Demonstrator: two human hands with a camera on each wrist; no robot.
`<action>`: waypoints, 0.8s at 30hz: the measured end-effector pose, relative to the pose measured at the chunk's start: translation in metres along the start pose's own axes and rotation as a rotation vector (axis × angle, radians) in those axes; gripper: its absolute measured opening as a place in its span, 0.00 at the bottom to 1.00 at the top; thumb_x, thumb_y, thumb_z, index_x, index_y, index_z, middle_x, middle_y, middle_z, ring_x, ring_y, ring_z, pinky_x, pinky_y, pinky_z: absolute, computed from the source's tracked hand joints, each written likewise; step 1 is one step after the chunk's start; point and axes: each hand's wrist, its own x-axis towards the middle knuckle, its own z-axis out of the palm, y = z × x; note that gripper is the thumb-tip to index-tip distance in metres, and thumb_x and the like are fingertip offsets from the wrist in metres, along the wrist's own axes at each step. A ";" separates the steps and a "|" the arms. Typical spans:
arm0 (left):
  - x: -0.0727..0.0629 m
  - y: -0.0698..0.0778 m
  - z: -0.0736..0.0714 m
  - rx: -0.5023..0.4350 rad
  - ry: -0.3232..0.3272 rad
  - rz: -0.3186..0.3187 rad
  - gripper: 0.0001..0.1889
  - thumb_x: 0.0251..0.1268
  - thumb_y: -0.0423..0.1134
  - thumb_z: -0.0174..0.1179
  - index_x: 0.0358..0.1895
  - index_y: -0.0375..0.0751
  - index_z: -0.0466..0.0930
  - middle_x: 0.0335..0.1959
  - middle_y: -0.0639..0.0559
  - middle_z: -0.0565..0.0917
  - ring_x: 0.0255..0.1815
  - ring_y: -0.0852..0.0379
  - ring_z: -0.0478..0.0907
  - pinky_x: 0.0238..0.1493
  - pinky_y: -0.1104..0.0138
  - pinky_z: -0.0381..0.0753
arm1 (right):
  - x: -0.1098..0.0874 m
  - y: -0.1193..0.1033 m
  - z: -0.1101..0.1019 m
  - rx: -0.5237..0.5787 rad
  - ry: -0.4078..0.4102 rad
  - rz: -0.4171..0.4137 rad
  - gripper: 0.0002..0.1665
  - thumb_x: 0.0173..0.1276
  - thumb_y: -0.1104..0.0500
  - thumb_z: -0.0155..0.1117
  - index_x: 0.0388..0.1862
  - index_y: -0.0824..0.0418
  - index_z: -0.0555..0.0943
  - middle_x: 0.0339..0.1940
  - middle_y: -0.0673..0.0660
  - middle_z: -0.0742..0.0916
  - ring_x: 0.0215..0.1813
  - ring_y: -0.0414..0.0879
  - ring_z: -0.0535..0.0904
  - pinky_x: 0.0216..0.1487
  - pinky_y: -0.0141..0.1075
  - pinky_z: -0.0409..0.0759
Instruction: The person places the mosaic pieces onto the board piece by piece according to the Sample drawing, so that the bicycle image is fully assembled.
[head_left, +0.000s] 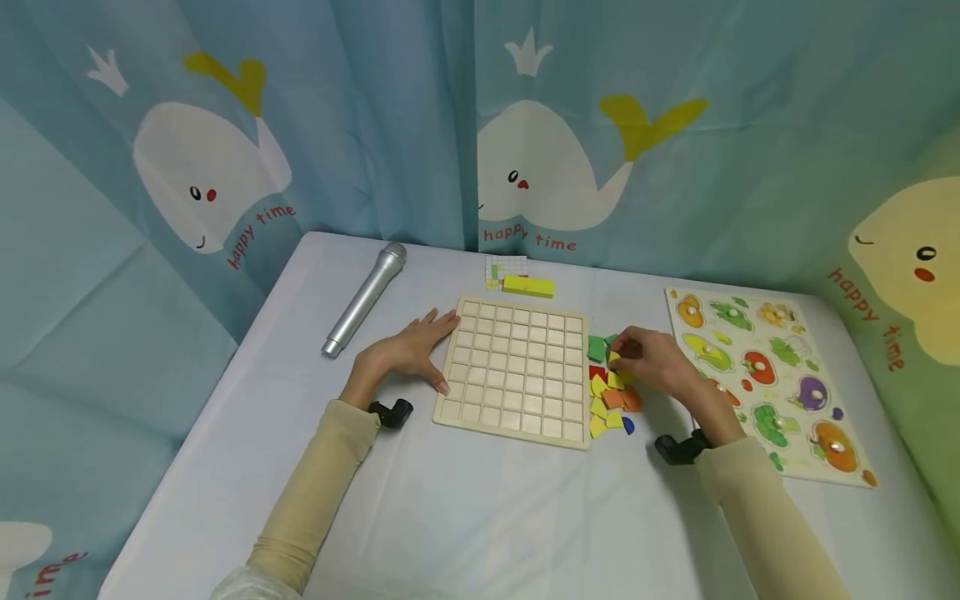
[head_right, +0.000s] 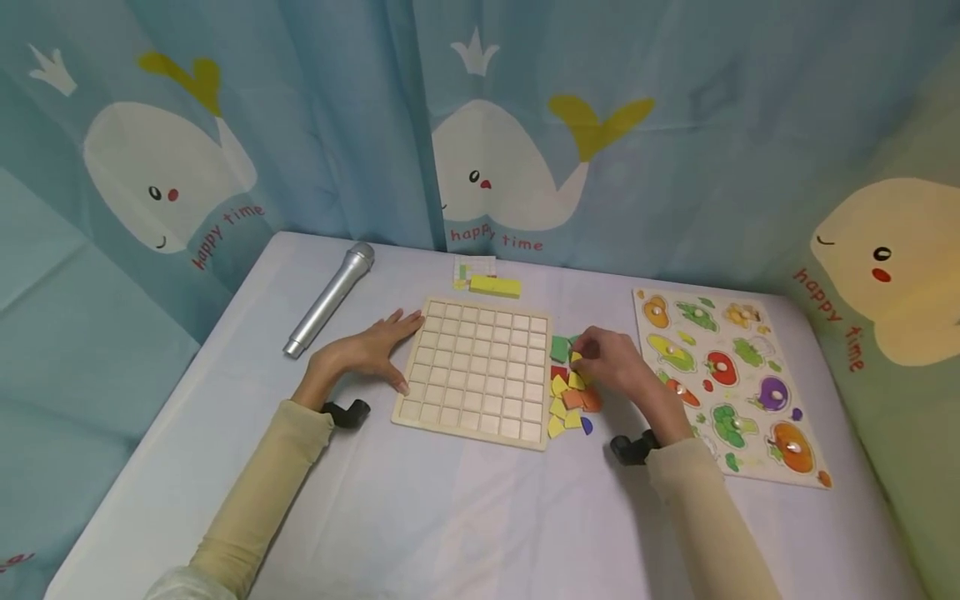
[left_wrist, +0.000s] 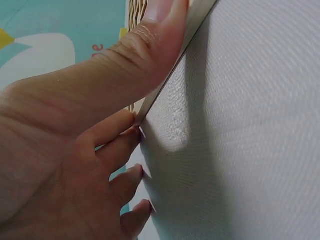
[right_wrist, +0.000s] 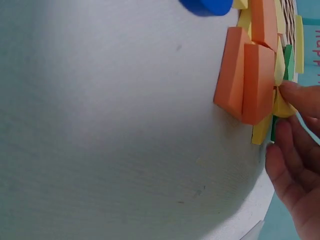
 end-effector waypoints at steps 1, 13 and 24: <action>0.000 0.000 0.001 -0.003 0.001 0.001 0.65 0.47 0.44 0.82 0.84 0.37 0.44 0.87 0.45 0.42 0.87 0.42 0.31 0.85 0.46 0.37 | -0.001 0.000 0.000 0.002 0.005 -0.004 0.13 0.70 0.63 0.68 0.49 0.68 0.80 0.44 0.65 0.86 0.44 0.54 0.79 0.48 0.43 0.83; 0.000 -0.001 0.003 0.006 0.002 0.006 0.65 0.47 0.44 0.82 0.84 0.38 0.44 0.87 0.45 0.42 0.87 0.42 0.31 0.85 0.47 0.36 | -0.002 -0.003 0.002 0.054 0.076 -0.022 0.12 0.72 0.63 0.67 0.52 0.67 0.83 0.48 0.66 0.88 0.47 0.57 0.83 0.52 0.47 0.85; 0.001 -0.002 0.001 0.012 0.002 0.007 0.65 0.47 0.46 0.82 0.84 0.38 0.44 0.87 0.46 0.41 0.87 0.43 0.30 0.86 0.48 0.36 | 0.012 -0.023 0.014 0.087 0.085 -0.082 0.11 0.72 0.64 0.67 0.50 0.66 0.85 0.45 0.64 0.89 0.46 0.55 0.85 0.51 0.45 0.86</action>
